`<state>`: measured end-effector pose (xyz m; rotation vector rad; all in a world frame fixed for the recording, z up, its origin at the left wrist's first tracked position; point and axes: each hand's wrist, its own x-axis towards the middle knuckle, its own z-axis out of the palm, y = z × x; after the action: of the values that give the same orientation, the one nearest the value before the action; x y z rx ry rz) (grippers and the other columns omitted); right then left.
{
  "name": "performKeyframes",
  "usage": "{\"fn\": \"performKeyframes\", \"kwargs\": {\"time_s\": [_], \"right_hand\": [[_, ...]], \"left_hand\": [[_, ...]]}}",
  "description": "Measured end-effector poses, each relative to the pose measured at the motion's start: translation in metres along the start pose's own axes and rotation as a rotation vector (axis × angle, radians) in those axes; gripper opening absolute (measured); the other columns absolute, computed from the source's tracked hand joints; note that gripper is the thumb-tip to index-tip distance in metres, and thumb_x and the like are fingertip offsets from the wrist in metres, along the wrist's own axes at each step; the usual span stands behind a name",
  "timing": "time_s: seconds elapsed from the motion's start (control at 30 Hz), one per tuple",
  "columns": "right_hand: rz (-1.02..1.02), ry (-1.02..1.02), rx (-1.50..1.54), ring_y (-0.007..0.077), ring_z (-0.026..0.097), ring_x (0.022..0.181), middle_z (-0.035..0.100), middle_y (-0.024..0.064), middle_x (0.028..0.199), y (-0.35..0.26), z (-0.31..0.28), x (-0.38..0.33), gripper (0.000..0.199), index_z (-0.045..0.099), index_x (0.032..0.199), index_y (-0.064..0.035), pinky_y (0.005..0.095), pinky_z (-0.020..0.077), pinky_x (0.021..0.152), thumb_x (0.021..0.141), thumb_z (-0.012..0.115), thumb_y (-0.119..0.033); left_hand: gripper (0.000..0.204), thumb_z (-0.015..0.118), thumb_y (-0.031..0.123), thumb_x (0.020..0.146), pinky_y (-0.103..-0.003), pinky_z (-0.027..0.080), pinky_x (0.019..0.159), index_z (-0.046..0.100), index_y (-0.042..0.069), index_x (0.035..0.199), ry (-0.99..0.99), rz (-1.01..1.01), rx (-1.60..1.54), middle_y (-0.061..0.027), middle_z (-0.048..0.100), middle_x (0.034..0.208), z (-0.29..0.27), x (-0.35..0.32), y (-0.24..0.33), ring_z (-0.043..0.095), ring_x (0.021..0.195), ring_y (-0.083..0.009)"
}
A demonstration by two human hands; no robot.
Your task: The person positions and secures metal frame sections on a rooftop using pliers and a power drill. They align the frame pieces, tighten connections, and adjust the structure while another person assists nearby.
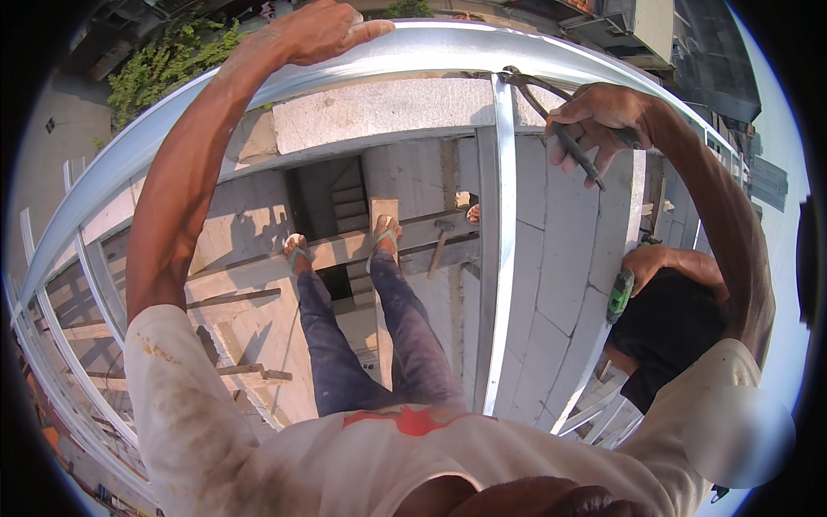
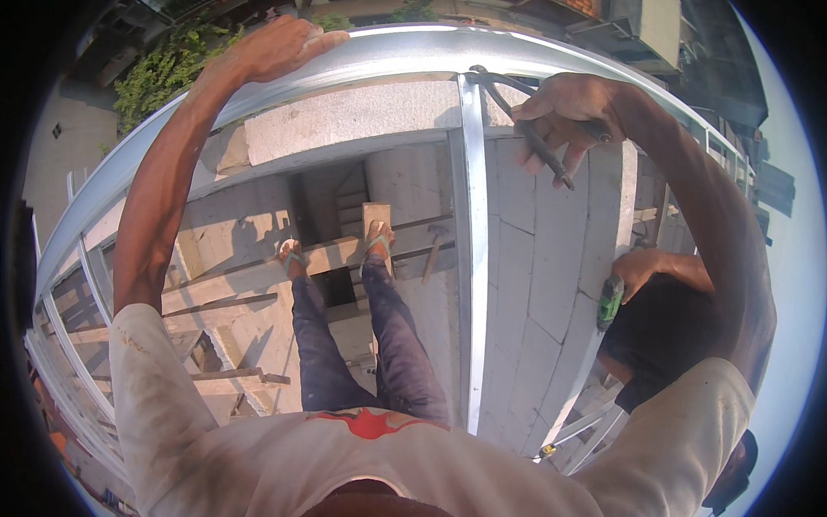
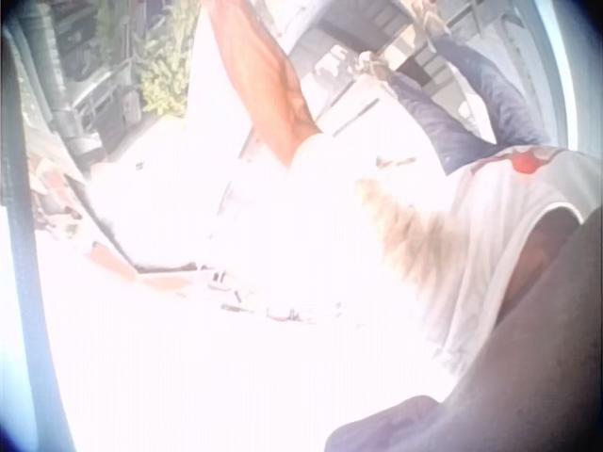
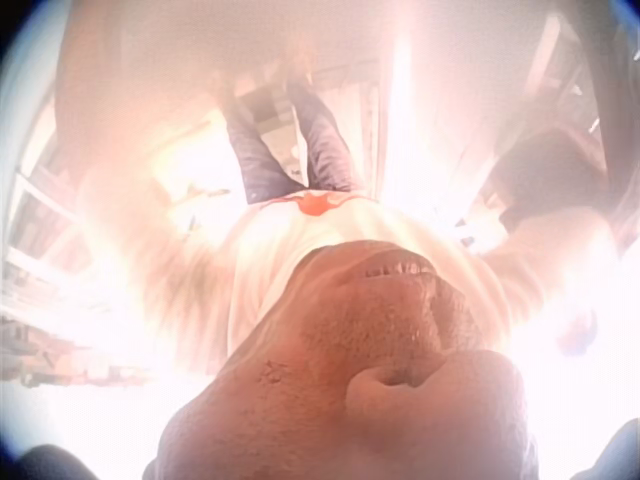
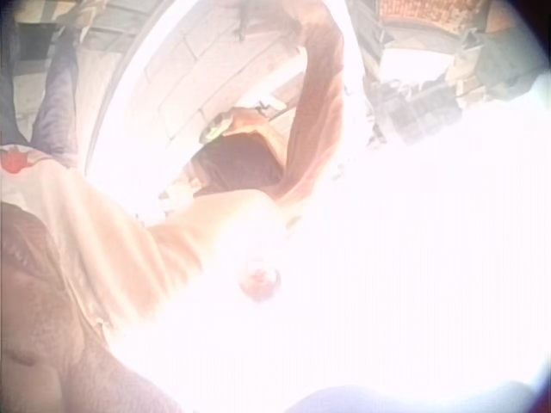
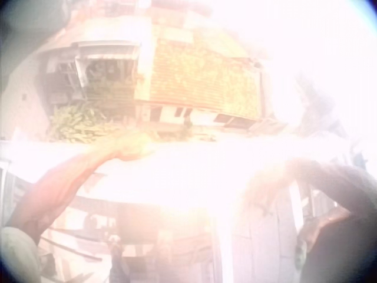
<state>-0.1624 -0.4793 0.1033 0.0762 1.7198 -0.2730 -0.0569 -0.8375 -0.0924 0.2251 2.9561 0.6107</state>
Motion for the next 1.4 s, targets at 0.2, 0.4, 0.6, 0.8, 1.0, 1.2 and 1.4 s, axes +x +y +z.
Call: {"fn": "performKeyframes", "kwargs": {"time_s": [0.2, 0.4, 0.6, 0.8, 1.0, 1.2, 1.4], "right_hand": [[0.059, 0.093, 0.133, 0.0168, 0.065, 0.068, 0.06, 0.0079, 0.079, -0.007, 0.016, 0.014, 0.036, 0.06, 0.11, 0.0066, 0.041, 0.0618, 0.058, 0.113, 0.046, -0.026], [-0.288, 0.842, -0.06, 0.0281, 0.071, 0.063, 0.069, 0.0201, 0.077, 0.079, 0.119, 0.1, 0.045, 0.065, 0.119, 0.0127, 0.0454, 0.0566, 0.059, 0.108, 0.057, -0.031], [-0.209, 0.514, 0.029, 0.0259, 0.071, 0.073, 0.07, 0.0211, 0.088, 0.064, 0.093, 0.071, 0.043, 0.063, 0.117, 0.0104, 0.043, 0.0596, 0.064, 0.108, 0.055, -0.031], [-0.21, 0.205, 0.265, 0.0284, 0.071, 0.095, 0.069, 0.0265, 0.106, 0.053, 0.063, 0.025, 0.042, 0.058, 0.126, 0.0111, 0.0534, 0.0656, 0.077, 0.107, 0.051, -0.026], [-0.174, 0.107, 0.142, 0.0404, 0.069, 0.115, 0.066, 0.0351, 0.123, 0.014, 0.053, -0.005, 0.053, 0.043, 0.143, 0.018, 0.0671, 0.0613, 0.088, 0.105, 0.045, -0.018], [-0.091, 0.059, 0.183, 0.0401, 0.068, 0.116, 0.064, 0.0331, 0.126, 0.006, 0.047, 0.006, 0.049, 0.043, 0.141, 0.016, 0.0646, 0.061, 0.087, 0.106, 0.049, -0.018], [-0.042, 0.101, 0.182, 0.0279, 0.071, 0.095, 0.067, 0.0214, 0.105, -0.019, 0.052, 0.002, 0.044, 0.053, 0.136, 0.0123, 0.0645, 0.0616, 0.085, 0.109, 0.044, -0.022]], "left_hand": [[0.088, 0.033, 0.072, 0.107, -0.05, 0.051, 0.072, 0.075, -0.003, 0.088, -0.067, -0.022, -0.099, -0.0204, 0.062, 0.071, -0.004, -0.002, 0.006, 0.059, 0.066, -0.0285], [0.091, 0.032, 0.074, 0.106, -0.051, 0.051, 0.068, 0.071, -0.004, 0.078, -0.155, -0.006, -0.143, -0.0207, 0.059, 0.064, -0.01, 0.008, 0.009, 0.055, 0.06, -0.0298], [0.091, 0.033, 0.072, 0.107, -0.055, 0.045, 0.065, 0.067, -0.005, 0.072, -0.137, -0.037, -0.078, -0.0219, 0.053, 0.059, -0.014, 0.001, 0.002, 0.049, 0.054, -0.032], [0.09, 0.033, 0.071, 0.107, -0.054, 0.047, 0.067, 0.071, -0.007, 0.081, -0.091, 0.03, -0.093, -0.0246, 0.053, 0.06, -0.013, 0.005, 0.015, 0.052, 0.056, -0.0353], [0.09, 0.033, 0.07, 0.108, -0.053, 0.048, 0.068, 0.071, -0.007, 0.082, -0.087, -0.002, -0.052, -0.0245, 0.054, 0.062, -0.009, 0.002, 0.005, 0.052, 0.058, -0.0337], [0.093, 0.034, 0.075, 0.105, -0.053, 0.046, 0.066, 0.064, -0.006, 0.07, 0.07, 0.061, -0.085, -0.0193, 0.051, 0.06, 0.01, 0.007, -0.002, 0.048, 0.056, -0.0291], [0.092, 0.034, 0.075, 0.105, -0.051, 0.045, 0.062, 0.064, -0.002, 0.066, 0.014, 0.038, -0.106, -0.0178, 0.053, 0.059, 0.005, 0.007, -0.002, 0.048, 0.056, -0.027]]}}
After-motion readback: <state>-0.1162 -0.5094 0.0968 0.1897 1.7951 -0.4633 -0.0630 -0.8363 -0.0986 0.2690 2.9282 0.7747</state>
